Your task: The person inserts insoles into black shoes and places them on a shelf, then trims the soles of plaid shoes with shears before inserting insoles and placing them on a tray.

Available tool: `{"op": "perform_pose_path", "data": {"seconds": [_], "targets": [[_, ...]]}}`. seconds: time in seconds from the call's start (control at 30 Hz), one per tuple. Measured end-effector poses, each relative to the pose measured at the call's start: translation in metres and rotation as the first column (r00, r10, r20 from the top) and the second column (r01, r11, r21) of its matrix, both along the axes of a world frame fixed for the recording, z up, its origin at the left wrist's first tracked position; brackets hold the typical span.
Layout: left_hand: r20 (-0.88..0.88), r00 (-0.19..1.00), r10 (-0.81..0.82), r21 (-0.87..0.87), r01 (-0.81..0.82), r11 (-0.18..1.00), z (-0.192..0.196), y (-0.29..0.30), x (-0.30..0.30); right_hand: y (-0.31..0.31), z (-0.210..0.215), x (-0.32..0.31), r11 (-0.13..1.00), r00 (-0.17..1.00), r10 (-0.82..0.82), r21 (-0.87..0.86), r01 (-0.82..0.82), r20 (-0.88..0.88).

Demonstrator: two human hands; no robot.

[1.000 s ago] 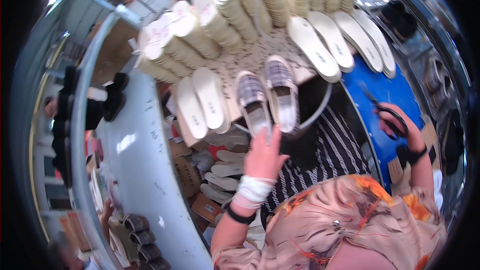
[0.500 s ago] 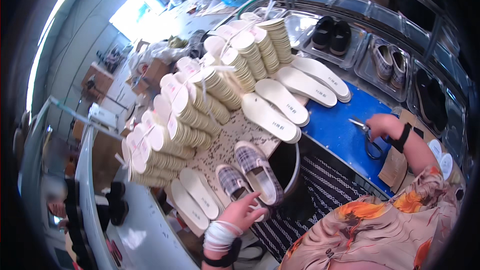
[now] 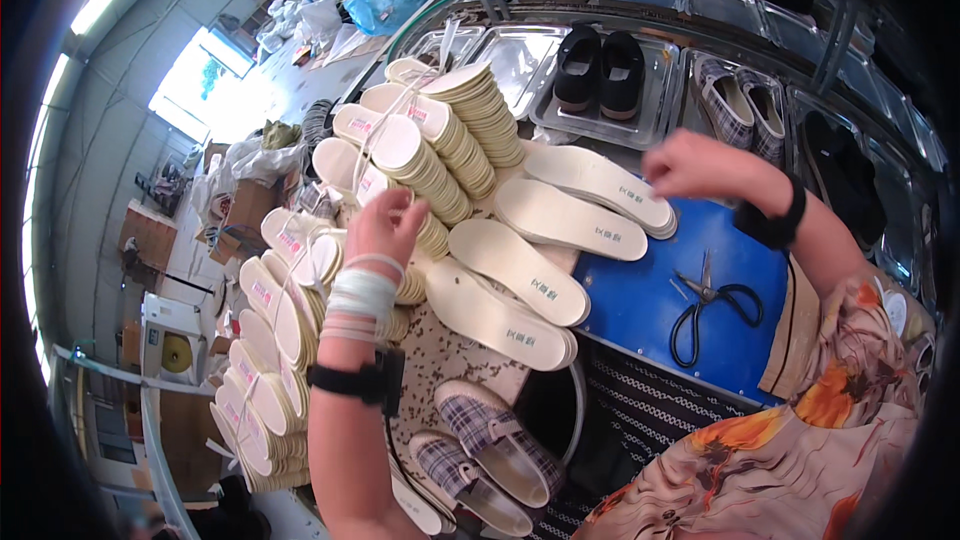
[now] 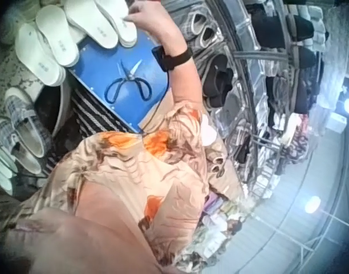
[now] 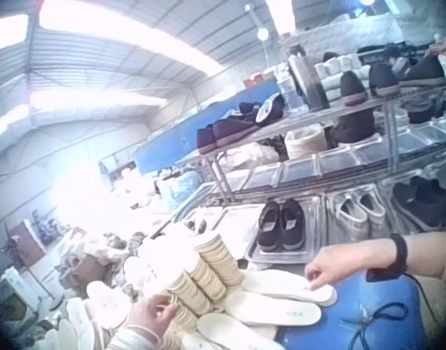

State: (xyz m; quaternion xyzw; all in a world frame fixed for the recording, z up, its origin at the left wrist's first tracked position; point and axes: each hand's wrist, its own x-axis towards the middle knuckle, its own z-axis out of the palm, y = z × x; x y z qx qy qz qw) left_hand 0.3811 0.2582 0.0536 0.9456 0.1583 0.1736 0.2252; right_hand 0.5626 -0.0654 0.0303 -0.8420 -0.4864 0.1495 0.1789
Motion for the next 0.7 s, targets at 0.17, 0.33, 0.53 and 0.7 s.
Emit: {"op": "perform_pose_path", "data": {"seconds": [0.17,0.33,0.53,0.7], "targets": [[0.258,0.937,0.235,0.395,-0.324,0.859,-0.044,0.045,0.094,0.171,0.008,0.088,0.907,0.979,0.019,0.408,-0.103,0.205],[-0.101,0.968,0.229,0.091,-0.22,0.971,-0.031,0.061,0.115,0.23,-0.001,0.14,0.946,0.998,0.058,0.319,-0.062,0.022],[0.203,0.929,0.31,0.365,-0.365,0.856,-0.011,0.063,0.089,0.257,-0.014,0.151,0.859,0.916,0.028,0.479,0.183,-0.4],[0.695,0.677,0.244,-0.302,-0.034,0.953,0.048,0.034,0.007,0.255,-0.018,0.153,0.758,0.945,-0.222,0.652,0.013,0.24]]}}
